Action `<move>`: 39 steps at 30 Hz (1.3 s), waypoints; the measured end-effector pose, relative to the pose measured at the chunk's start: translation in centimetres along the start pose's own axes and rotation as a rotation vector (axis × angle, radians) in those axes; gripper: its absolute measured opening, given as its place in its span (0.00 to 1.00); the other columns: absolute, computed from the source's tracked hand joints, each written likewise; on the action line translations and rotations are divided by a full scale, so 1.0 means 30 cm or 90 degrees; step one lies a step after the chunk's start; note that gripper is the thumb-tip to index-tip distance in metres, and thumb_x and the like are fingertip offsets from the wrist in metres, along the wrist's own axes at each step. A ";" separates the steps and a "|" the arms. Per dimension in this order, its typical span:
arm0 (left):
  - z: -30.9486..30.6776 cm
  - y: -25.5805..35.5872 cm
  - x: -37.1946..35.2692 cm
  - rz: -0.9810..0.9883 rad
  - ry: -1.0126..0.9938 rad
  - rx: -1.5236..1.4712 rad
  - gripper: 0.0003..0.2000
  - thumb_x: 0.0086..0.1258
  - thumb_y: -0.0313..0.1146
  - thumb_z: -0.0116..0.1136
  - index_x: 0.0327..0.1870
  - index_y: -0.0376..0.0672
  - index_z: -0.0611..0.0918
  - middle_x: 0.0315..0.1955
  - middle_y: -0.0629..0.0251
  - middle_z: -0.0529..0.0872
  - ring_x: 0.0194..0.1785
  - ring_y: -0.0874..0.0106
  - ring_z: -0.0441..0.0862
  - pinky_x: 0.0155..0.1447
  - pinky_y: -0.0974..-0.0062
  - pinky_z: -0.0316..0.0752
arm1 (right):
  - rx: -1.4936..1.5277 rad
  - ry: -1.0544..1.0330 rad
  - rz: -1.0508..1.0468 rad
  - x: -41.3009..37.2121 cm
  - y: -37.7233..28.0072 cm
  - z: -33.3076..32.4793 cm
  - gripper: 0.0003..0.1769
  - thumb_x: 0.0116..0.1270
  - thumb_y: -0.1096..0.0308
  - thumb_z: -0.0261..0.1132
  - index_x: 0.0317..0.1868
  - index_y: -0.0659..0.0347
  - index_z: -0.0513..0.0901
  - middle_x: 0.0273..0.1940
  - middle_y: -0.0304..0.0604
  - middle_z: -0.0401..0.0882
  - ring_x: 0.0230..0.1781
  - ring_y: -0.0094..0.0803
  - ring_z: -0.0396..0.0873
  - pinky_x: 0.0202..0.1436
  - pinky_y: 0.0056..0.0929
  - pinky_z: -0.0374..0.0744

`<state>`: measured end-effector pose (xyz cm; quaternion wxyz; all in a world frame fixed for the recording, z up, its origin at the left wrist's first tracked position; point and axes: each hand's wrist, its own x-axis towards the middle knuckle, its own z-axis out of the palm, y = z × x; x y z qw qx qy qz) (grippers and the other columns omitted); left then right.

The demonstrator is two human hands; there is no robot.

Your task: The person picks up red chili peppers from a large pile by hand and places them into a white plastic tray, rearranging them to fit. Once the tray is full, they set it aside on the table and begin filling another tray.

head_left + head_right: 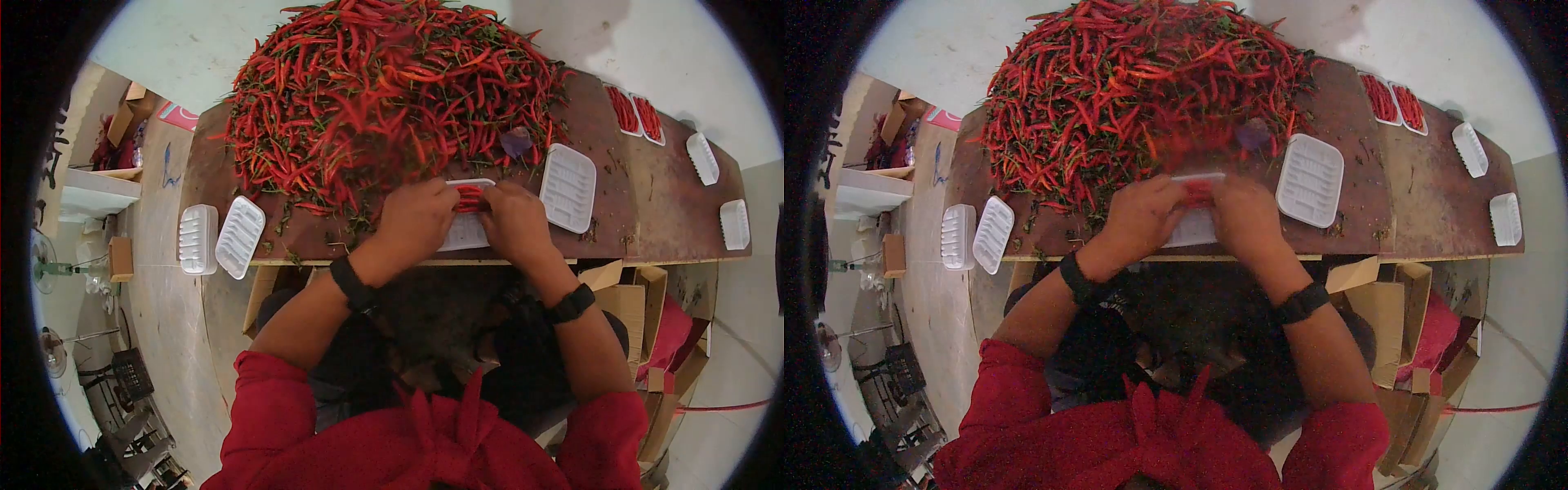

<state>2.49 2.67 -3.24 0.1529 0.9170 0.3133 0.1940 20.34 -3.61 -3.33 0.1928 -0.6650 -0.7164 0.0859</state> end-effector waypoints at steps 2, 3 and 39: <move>0.008 -0.002 0.002 0.005 0.005 0.005 0.08 0.57 0.32 0.62 0.36 0.46 0.78 0.31 0.61 0.78 0.33 0.56 0.80 0.35 0.59 0.75 | -0.020 -0.002 -0.010 0.000 0.004 0.001 0.11 0.52 0.70 0.64 0.37 0.59 0.82 0.35 0.49 0.79 0.40 0.48 0.79 0.44 0.44 0.77; 0.009 -0.002 0.002 0.005 0.004 0.005 0.08 0.57 0.32 0.62 0.36 0.46 0.78 0.31 0.61 0.78 0.33 0.56 0.80 0.35 0.59 0.75 | -0.020 -0.002 -0.010 0.000 0.002 -0.002 0.11 0.52 0.70 0.64 0.37 0.59 0.82 0.35 0.49 0.79 0.40 0.48 0.79 0.44 0.44 0.77; -0.119 -0.080 -0.014 -0.045 0.069 0.066 0.07 0.56 0.32 0.62 0.35 0.44 0.79 0.33 0.61 0.80 0.36 0.58 0.81 0.38 0.62 0.76 | 0.017 0.064 -0.013 0.005 -0.062 -0.071 0.10 0.51 0.69 0.69 0.32 0.61 0.78 0.30 0.46 0.76 0.36 0.46 0.78 0.38 0.42 0.76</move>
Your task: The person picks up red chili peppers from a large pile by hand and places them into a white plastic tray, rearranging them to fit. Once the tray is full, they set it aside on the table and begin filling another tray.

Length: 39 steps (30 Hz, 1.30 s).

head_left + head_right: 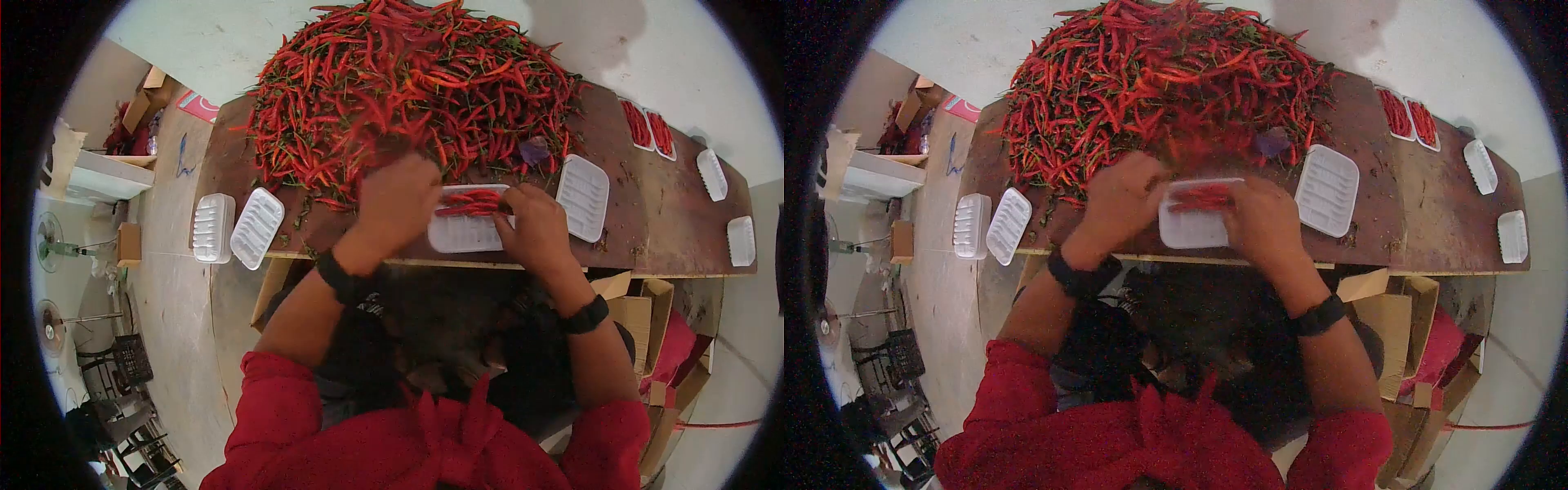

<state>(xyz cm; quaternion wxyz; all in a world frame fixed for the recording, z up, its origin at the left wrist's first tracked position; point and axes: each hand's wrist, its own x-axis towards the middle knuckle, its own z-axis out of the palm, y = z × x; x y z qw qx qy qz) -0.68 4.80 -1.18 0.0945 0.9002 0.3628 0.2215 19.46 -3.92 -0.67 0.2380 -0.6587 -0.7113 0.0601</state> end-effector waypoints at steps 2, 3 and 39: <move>-0.037 -0.066 -0.003 -0.072 0.080 0.030 0.08 0.57 0.32 0.62 0.37 0.44 0.80 0.35 0.61 0.81 0.38 0.58 0.81 0.41 0.63 0.76 | -0.005 -0.027 0.005 0.000 -0.008 -0.008 0.09 0.52 0.67 0.65 0.33 0.61 0.80 0.32 0.50 0.77 0.38 0.48 0.78 0.43 0.45 0.77; -0.059 -0.089 -0.007 -0.071 0.080 0.031 0.08 0.57 0.32 0.62 0.37 0.44 0.80 0.35 0.61 0.81 0.38 0.58 0.81 0.41 0.63 0.76 | -0.005 -0.025 0.005 -0.001 -0.009 -0.007 0.09 0.52 0.67 0.65 0.33 0.61 0.80 0.32 0.50 0.77 0.38 0.48 0.78 0.43 0.45 0.77; -0.143 -0.030 -0.069 -0.313 -0.111 -0.838 0.06 0.69 0.27 0.56 0.43 0.36 0.81 0.29 0.70 0.79 0.30 0.79 0.74 0.36 0.81 0.70 | 0.729 -0.295 0.202 -0.066 -0.191 -0.052 0.13 0.69 0.65 0.59 0.47 0.64 0.82 0.27 0.28 0.70 0.26 0.14 0.65 0.31 0.16 0.66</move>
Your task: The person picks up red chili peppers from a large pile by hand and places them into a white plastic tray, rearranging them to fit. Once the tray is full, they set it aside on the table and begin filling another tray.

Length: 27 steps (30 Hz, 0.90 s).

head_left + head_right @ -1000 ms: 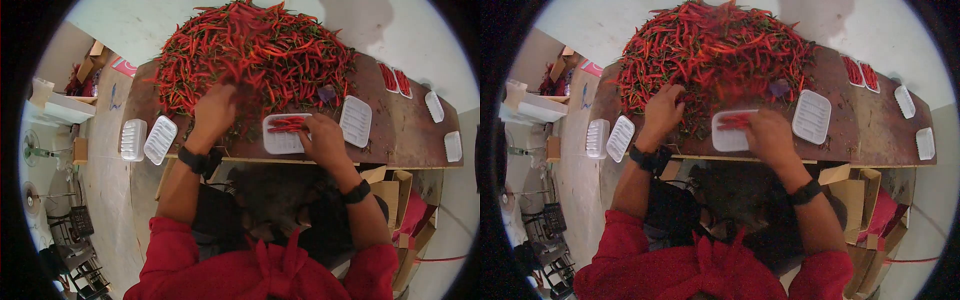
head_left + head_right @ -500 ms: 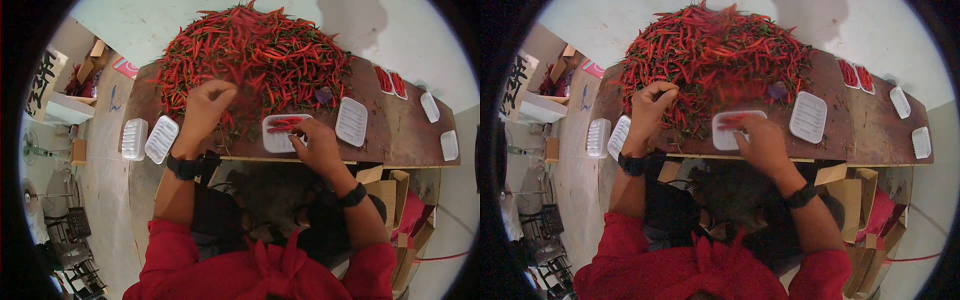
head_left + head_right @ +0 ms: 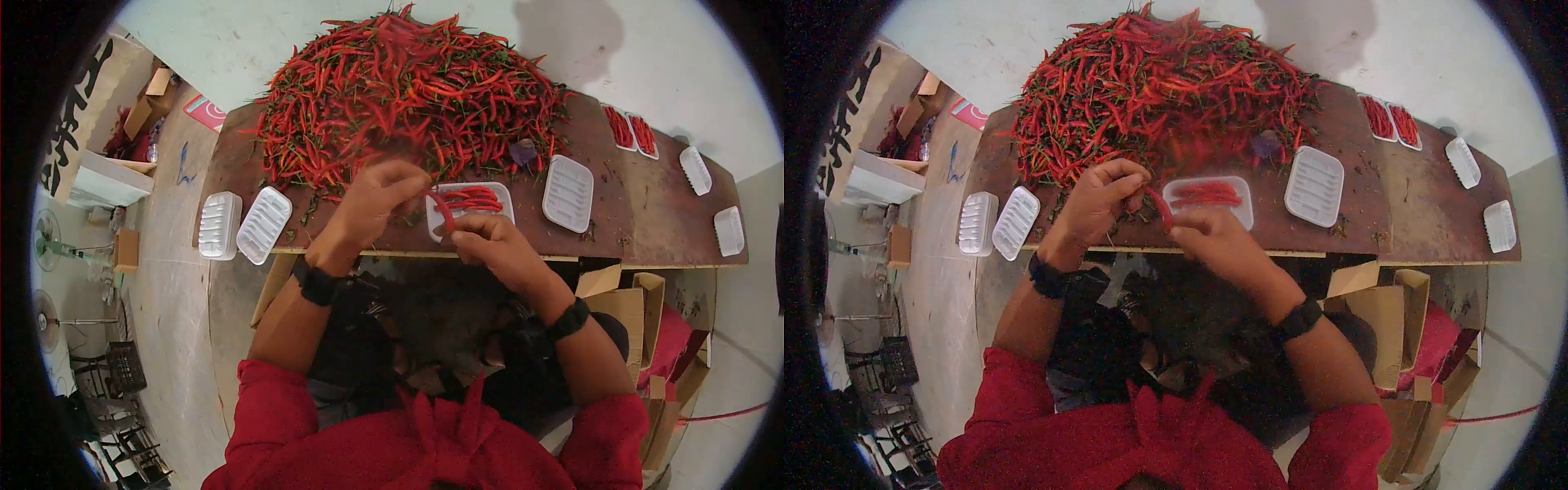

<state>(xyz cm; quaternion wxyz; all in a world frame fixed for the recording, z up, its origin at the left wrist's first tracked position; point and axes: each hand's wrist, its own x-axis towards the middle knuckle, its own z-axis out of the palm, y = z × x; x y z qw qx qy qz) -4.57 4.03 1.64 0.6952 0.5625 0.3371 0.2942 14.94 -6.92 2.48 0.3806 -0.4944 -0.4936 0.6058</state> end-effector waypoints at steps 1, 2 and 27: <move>0.002 -0.005 0.000 0.001 -0.004 -0.018 0.07 0.70 0.28 0.56 0.43 0.36 0.80 0.29 0.70 0.79 0.30 0.80 0.73 0.36 0.81 0.70 | 0.042 -0.007 0.009 -0.008 -0.009 -0.003 0.13 0.69 0.65 0.59 0.47 0.64 0.82 0.26 0.27 0.69 0.26 0.14 0.64 0.30 0.16 0.65; 0.005 -0.007 0.001 0.002 -0.008 -0.036 0.07 0.70 0.28 0.56 0.44 0.36 0.80 0.29 0.71 0.78 0.30 0.80 0.73 0.36 0.82 0.70 | 0.083 -0.014 0.019 -0.012 -0.012 -0.006 0.13 0.69 0.65 0.59 0.47 0.65 0.82 0.25 0.27 0.68 0.25 0.14 0.63 0.30 0.16 0.64; 0.214 -0.044 -0.057 0.021 -0.013 0.200 0.08 0.65 0.33 0.62 0.39 0.39 0.80 0.28 0.78 0.78 0.30 0.87 0.73 0.34 0.84 0.70 | -0.382 0.307 -0.223 -0.072 0.064 -0.014 0.08 0.57 0.67 0.65 0.34 0.61 0.86 0.35 0.51 0.83 0.36 0.48 0.82 0.40 0.39 0.78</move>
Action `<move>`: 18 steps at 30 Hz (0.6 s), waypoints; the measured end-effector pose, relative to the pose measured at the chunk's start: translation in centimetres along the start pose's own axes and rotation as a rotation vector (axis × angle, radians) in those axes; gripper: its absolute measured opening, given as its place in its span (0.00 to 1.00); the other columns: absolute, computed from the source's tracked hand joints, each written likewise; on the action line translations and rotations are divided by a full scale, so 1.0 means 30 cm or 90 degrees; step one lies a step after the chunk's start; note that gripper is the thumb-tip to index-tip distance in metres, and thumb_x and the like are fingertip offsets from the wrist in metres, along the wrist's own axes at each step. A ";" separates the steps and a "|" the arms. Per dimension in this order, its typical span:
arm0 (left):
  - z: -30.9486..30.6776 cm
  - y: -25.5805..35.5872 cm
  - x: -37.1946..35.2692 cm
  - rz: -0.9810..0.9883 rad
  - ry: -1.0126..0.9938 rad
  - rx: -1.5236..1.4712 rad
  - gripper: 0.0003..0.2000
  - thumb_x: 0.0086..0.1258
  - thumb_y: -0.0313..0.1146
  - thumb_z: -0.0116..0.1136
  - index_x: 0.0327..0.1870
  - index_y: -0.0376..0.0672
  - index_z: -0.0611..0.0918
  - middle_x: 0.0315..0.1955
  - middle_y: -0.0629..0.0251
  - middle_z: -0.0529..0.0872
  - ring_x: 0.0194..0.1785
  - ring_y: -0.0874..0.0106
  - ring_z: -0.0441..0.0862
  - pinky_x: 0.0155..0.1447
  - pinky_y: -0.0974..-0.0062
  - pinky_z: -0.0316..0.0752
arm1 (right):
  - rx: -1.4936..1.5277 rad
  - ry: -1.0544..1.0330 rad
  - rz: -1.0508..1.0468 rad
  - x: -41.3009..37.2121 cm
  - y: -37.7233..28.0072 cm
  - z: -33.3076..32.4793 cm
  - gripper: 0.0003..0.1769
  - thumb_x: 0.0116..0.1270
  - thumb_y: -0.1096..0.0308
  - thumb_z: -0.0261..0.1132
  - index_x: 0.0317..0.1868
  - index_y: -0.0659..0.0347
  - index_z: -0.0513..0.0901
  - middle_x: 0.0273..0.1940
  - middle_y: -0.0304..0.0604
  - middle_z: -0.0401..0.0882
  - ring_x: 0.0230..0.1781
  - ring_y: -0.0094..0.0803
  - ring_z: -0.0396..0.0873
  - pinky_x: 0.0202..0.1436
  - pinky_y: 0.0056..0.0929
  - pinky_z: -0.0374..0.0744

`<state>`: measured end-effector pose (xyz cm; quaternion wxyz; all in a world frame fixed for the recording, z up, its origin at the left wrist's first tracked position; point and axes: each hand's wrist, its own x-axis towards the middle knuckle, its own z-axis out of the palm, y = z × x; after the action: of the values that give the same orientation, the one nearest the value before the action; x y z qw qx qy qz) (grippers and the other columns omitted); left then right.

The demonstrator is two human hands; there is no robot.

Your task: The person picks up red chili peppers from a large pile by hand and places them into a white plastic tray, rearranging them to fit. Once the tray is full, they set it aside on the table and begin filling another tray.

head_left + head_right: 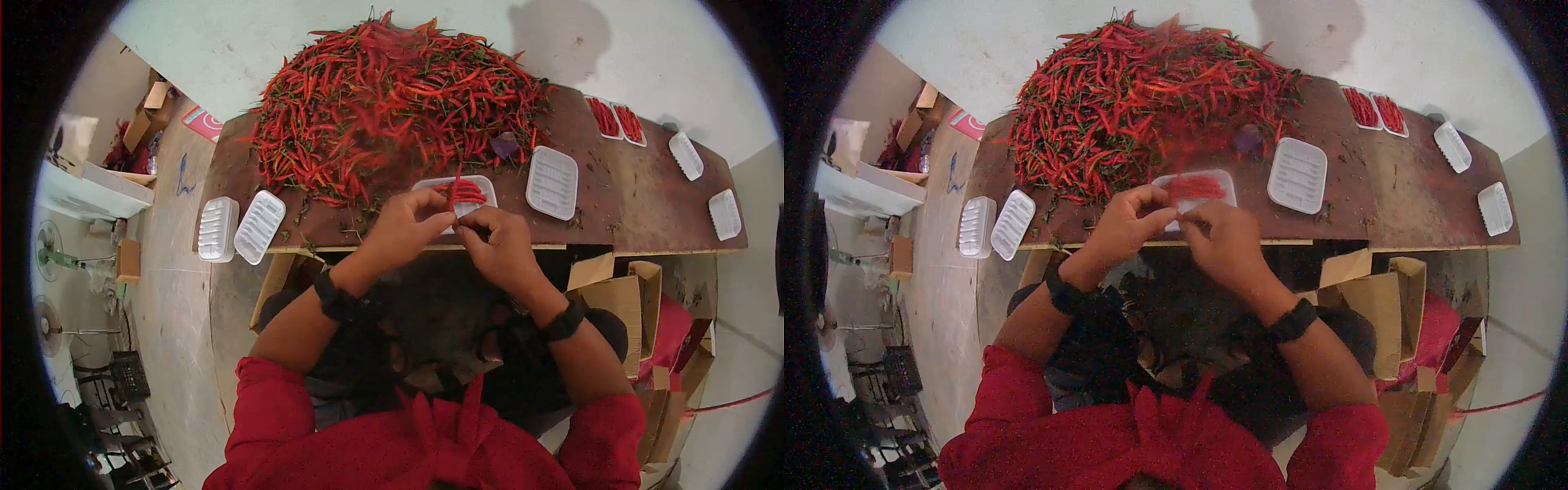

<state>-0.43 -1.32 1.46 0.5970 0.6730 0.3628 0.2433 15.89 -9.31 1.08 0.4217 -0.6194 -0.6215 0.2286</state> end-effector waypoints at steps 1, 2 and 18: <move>0.006 0.010 -0.008 0.016 0.018 0.022 0.08 0.65 0.32 0.61 0.39 0.38 0.80 0.29 0.76 0.79 0.29 0.85 0.73 0.34 0.84 0.70 | 0.011 0.002 0.003 0.000 -0.003 -0.002 0.07 0.57 0.68 0.65 0.34 0.61 0.86 0.34 0.51 0.83 0.35 0.48 0.82 0.40 0.39 0.78; 0.014 0.021 -0.016 0.032 0.036 0.045 0.07 0.64 0.30 0.61 0.40 0.38 0.80 0.30 0.74 0.80 0.29 0.84 0.74 0.34 0.83 0.71 | 0.023 0.004 0.005 -0.001 -0.004 -0.004 0.07 0.57 0.68 0.65 0.33 0.62 0.86 0.33 0.51 0.83 0.35 0.48 0.82 0.39 0.39 0.78; 0.009 0.009 -0.023 0.296 0.127 0.412 0.09 0.58 0.28 0.63 0.39 0.40 0.80 0.32 0.61 0.83 0.27 0.66 0.82 0.33 0.71 0.76 | -0.037 -0.118 0.054 0.019 0.034 -0.055 0.14 0.57 0.64 0.69 0.33 0.70 0.83 0.26 0.48 0.81 0.27 0.23 0.77 0.33 0.26 0.75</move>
<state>-0.60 -2.02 1.76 0.2455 0.8630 0.3149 0.3095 17.87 -9.01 1.28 0.3340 -0.6337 -0.6373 0.2842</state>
